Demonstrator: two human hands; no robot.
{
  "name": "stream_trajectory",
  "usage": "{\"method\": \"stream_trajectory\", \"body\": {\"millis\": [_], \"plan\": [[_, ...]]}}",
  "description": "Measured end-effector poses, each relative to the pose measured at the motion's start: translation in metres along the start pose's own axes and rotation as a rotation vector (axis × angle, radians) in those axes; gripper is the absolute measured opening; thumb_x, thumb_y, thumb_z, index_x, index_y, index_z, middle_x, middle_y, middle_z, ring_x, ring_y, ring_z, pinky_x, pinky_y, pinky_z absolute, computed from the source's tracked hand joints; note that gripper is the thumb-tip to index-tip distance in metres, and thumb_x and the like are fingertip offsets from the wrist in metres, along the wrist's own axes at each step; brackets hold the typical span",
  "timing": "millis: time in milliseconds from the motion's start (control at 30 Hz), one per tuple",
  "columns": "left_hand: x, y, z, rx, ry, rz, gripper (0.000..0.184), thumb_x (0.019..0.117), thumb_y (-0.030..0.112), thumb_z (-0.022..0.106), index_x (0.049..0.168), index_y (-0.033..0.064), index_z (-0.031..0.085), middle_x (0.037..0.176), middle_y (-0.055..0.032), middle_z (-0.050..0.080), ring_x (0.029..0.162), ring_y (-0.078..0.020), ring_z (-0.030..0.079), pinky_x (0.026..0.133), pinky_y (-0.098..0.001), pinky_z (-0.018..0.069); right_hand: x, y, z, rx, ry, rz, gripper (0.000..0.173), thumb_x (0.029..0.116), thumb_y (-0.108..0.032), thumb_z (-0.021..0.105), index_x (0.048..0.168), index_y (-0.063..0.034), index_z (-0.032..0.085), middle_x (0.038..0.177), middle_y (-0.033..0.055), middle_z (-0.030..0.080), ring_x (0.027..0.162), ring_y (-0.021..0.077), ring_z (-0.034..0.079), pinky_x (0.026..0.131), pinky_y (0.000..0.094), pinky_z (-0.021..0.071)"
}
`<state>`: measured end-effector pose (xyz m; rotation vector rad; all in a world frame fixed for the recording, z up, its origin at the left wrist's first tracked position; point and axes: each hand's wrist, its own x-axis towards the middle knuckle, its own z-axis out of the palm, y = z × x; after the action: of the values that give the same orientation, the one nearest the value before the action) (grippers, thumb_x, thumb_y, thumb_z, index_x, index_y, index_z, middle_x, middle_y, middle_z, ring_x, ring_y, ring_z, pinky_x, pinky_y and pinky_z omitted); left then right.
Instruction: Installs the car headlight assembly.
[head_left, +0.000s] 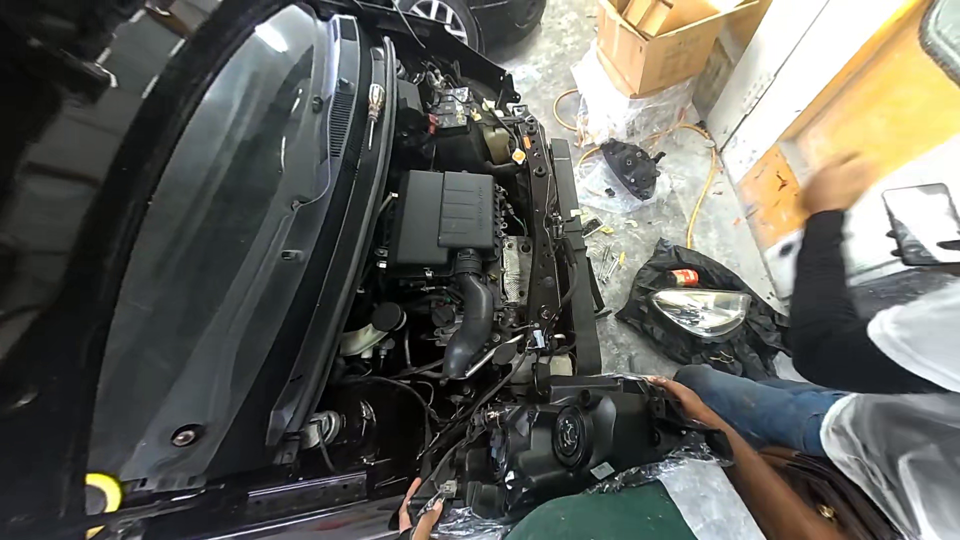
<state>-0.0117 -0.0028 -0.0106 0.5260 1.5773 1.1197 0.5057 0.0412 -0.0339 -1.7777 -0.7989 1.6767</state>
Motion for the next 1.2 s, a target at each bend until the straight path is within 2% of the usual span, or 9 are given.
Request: {"method": "stream_trajectory", "body": {"millis": [133,233,300,400,600,833,967,1067,1200], "plan": [[0.0,0.0,0.0,0.001,-0.002,0.003,0.074,0.0922,0.011,0.055,0.158,0.0108,0.022,0.145,-0.0098,0.046,0.117,-0.0107,0.056,0.094,-0.034,0.0534,-0.005,-0.004,0.001,0.008,-0.005,-0.027,0.036,0.1097,-0.009,0.035,0.132,0.0093,0.057,0.13,0.0189,0.061,0.117,0.0104,0.056,0.103,0.0272,0.0439],[0.0,0.0,0.0,0.0,-0.011,0.006,0.074,0.092,0.012,0.056,0.158,0.0116,0.022,0.145,-0.0097,0.046,0.118,-0.0109,0.056,0.095,-0.0339,0.0532,-0.007,-0.011,0.008,0.119,0.066,0.022,0.033,0.1096,-0.009,0.037,0.127,0.0068,0.06,0.118,0.0123,0.065,0.104,0.0049,0.058,0.095,0.0229,0.0455],[0.0,0.001,0.0,0.001,-0.013,-0.002,0.075,0.0919,0.012,0.056,0.158,0.0117,0.022,0.145,-0.0101,0.046,0.118,-0.0107,0.056,0.095,-0.0342,0.0532,0.012,0.031,-0.005,0.199,-0.024,-0.14,0.036,0.1091,-0.016,0.038,0.128,0.0051,0.06,0.118,0.0098,0.067,0.104,0.0039,0.061,0.091,0.0222,0.0495],[-0.003,0.004,0.004,0.016,-0.003,-0.002,0.074,0.0919,0.01,0.054,0.158,0.01,0.021,0.143,-0.0108,0.047,0.116,-0.01,0.056,0.094,-0.0332,0.0534,0.018,0.04,-0.005,0.224,0.005,-0.077,0.036,0.1094,-0.021,0.039,0.129,-0.002,0.062,0.119,0.0053,0.068,0.107,0.0043,0.063,0.095,0.0247,0.0515],[-0.004,0.006,0.007,0.013,0.006,-0.011,0.073,0.093,0.009,0.053,0.158,0.0096,0.021,0.144,-0.0114,0.047,0.116,-0.0111,0.056,0.095,-0.0339,0.0527,0.015,0.035,-0.005,0.209,-0.008,-0.086,0.037,0.1096,-0.019,0.036,0.129,-0.0008,0.061,0.119,0.0048,0.067,0.105,0.0022,0.062,0.094,0.0226,0.0507],[-0.004,0.004,0.005,-0.001,0.003,-0.002,0.073,0.0931,0.009,0.054,0.159,0.0113,0.022,0.142,-0.0098,0.048,0.114,-0.0099,0.057,0.093,-0.0331,0.0539,-0.011,-0.025,0.012,0.06,0.087,0.054,0.033,0.1091,-0.005,0.035,0.124,0.0068,0.062,0.116,0.0125,0.066,0.105,0.0061,0.059,0.096,0.0236,0.0459],[-0.004,0.004,0.004,-0.004,0.01,-0.014,0.072,0.0933,0.009,0.053,0.158,0.0114,0.022,0.142,-0.0098,0.048,0.115,-0.0105,0.058,0.092,-0.0337,0.0543,-0.011,-0.006,0.005,0.044,0.002,-0.198,0.033,0.1072,-0.003,0.036,0.124,0.0111,0.061,0.116,0.0159,0.067,0.104,0.0055,0.062,0.091,0.0196,0.05],[-0.004,0.006,0.006,-0.003,0.014,-0.015,0.071,0.0939,0.008,0.052,0.158,0.0112,0.022,0.141,-0.0098,0.049,0.114,-0.0096,0.058,0.092,-0.0322,0.0545,-0.028,-0.049,0.019,0.049,0.101,0.06,0.031,0.1085,-0.002,0.036,0.123,0.0068,0.063,0.115,0.0127,0.066,0.104,0.0066,0.059,0.095,0.0238,0.0462],[-0.003,0.003,0.005,0.004,0.01,-0.009,0.072,0.093,0.01,0.053,0.158,0.0113,0.023,0.143,-0.0095,0.048,0.115,-0.01,0.057,0.093,-0.0327,0.0539,0.0,-0.001,0.005,0.114,0.051,-0.021,0.03,0.109,-0.01,0.041,0.124,0.0044,0.063,0.115,0.0119,0.066,0.102,0.0058,0.059,0.093,0.0234,0.0477]]}}
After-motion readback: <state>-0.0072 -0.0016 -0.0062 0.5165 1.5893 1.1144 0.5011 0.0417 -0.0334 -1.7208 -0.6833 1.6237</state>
